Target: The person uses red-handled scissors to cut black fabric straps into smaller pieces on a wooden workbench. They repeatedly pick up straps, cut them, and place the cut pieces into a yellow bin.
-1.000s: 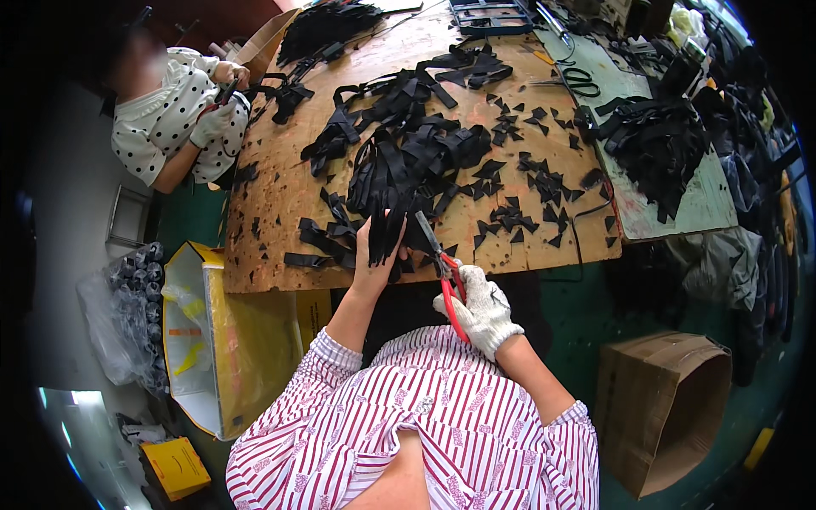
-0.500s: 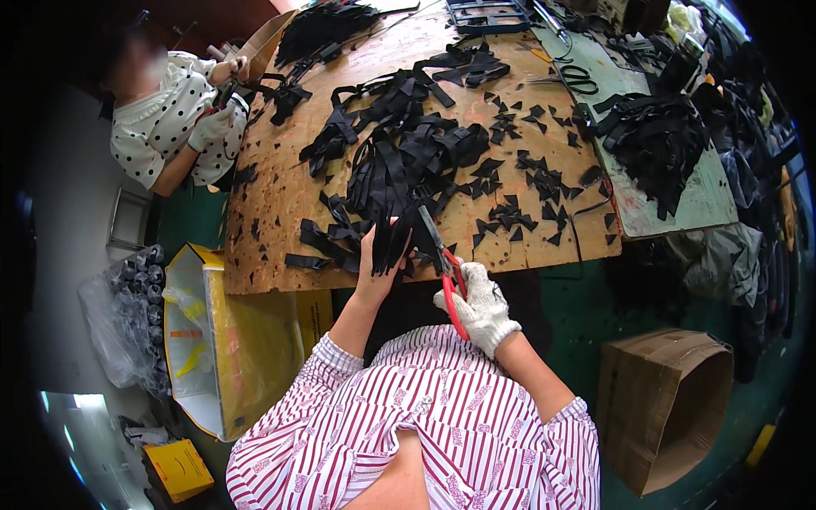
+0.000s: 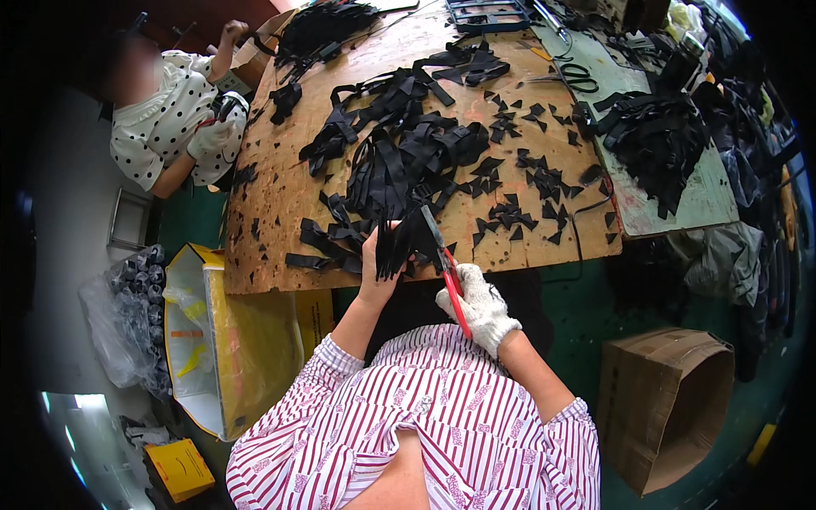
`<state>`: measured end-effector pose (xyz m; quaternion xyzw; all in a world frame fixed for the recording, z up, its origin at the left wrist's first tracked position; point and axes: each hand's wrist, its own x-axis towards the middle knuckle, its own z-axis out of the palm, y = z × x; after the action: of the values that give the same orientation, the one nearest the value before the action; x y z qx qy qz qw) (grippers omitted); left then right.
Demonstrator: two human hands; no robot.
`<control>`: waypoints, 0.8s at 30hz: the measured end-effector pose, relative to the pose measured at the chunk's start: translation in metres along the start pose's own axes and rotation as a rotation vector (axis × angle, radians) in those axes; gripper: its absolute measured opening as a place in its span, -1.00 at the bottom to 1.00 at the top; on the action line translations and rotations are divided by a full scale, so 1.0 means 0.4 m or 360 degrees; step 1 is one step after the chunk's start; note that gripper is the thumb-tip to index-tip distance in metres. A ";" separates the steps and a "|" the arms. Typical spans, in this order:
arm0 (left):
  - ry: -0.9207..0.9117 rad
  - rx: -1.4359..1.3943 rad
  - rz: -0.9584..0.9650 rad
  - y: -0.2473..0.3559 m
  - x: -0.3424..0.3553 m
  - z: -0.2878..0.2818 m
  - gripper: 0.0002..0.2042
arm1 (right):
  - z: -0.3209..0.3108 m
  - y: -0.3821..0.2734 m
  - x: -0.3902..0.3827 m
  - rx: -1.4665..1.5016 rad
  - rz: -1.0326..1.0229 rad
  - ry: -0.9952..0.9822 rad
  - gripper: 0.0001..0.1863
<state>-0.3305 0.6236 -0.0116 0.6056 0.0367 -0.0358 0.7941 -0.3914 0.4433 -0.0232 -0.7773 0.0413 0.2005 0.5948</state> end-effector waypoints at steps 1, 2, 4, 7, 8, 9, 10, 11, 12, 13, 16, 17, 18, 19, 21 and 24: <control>0.0001 -0.0010 -0.0007 -0.001 0.000 -0.002 -0.79 | 0.002 0.001 0.000 0.0037 -0.0059 0.0008 -0.57; -0.0001 -0.0023 -0.0014 -0.001 0.001 -0.003 -0.77 | 0.006 0.004 -0.001 0.0073 -0.0117 0.0019 -0.61; -0.0007 0.0128 0.0049 0.000 -0.003 0.000 -0.77 | 0.013 0.014 -0.005 0.0159 -0.0121 0.0032 -0.62; -0.0024 0.0051 0.0007 -0.003 0.002 -0.007 -0.77 | 0.021 0.023 -0.012 0.0278 -0.0007 0.0030 -0.57; -0.0032 -0.0022 -0.0027 -0.006 0.006 -0.012 -0.77 | 0.023 0.021 -0.013 0.0299 -0.0007 0.0023 -0.58; -0.0030 -0.0001 -0.0005 -0.009 0.007 -0.016 -0.78 | 0.024 0.019 -0.014 0.0319 -0.0007 0.0016 -0.59; -0.0028 0.0020 0.0018 -0.012 0.007 -0.019 -0.79 | 0.021 0.013 -0.013 0.0266 0.0003 0.0001 -0.59; -0.0027 0.0038 0.0038 -0.004 0.007 -0.014 -0.80 | 0.015 0.003 -0.010 0.0211 0.0016 -0.0011 -0.60; -0.0018 -0.0062 -0.0036 0.005 0.006 -0.007 -0.81 | 0.011 -0.004 -0.007 0.0157 0.0029 -0.0023 -0.61; -0.0008 -0.0163 -0.0109 0.016 0.005 0.003 -0.82 | 0.009 -0.008 -0.004 0.0166 0.0024 -0.0018 -0.61; -0.0007 -0.0198 -0.0108 0.015 0.000 0.009 -0.86 | 0.013 -0.016 -0.001 0.0223 0.0019 0.0002 -0.61; -0.0012 -0.0169 -0.0072 0.006 0.000 0.004 -0.86 | 0.017 -0.017 -0.003 0.0255 0.0031 0.0014 -0.62; -0.0034 -0.0003 0.0040 -0.005 0.003 -0.006 -0.86 | 0.019 -0.017 -0.006 0.0287 0.0043 0.0026 -0.62; -0.0056 0.0164 0.0153 -0.017 0.007 -0.019 -0.86 | 0.024 -0.006 -0.005 0.0284 -0.0010 0.0038 -0.63; -0.0079 0.0254 0.0205 -0.022 0.007 -0.026 -0.86 | 0.033 0.016 -0.001 0.0279 -0.0116 0.0066 -0.64; -0.0038 -0.0014 0.0013 -0.021 0.004 -0.024 -0.85 | 0.028 0.007 -0.003 0.0335 0.0014 0.0014 -0.65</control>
<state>-0.3297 0.6306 -0.0222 0.6018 0.0250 -0.0395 0.7973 -0.3961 0.4527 -0.0277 -0.7112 0.0681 0.1942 0.6722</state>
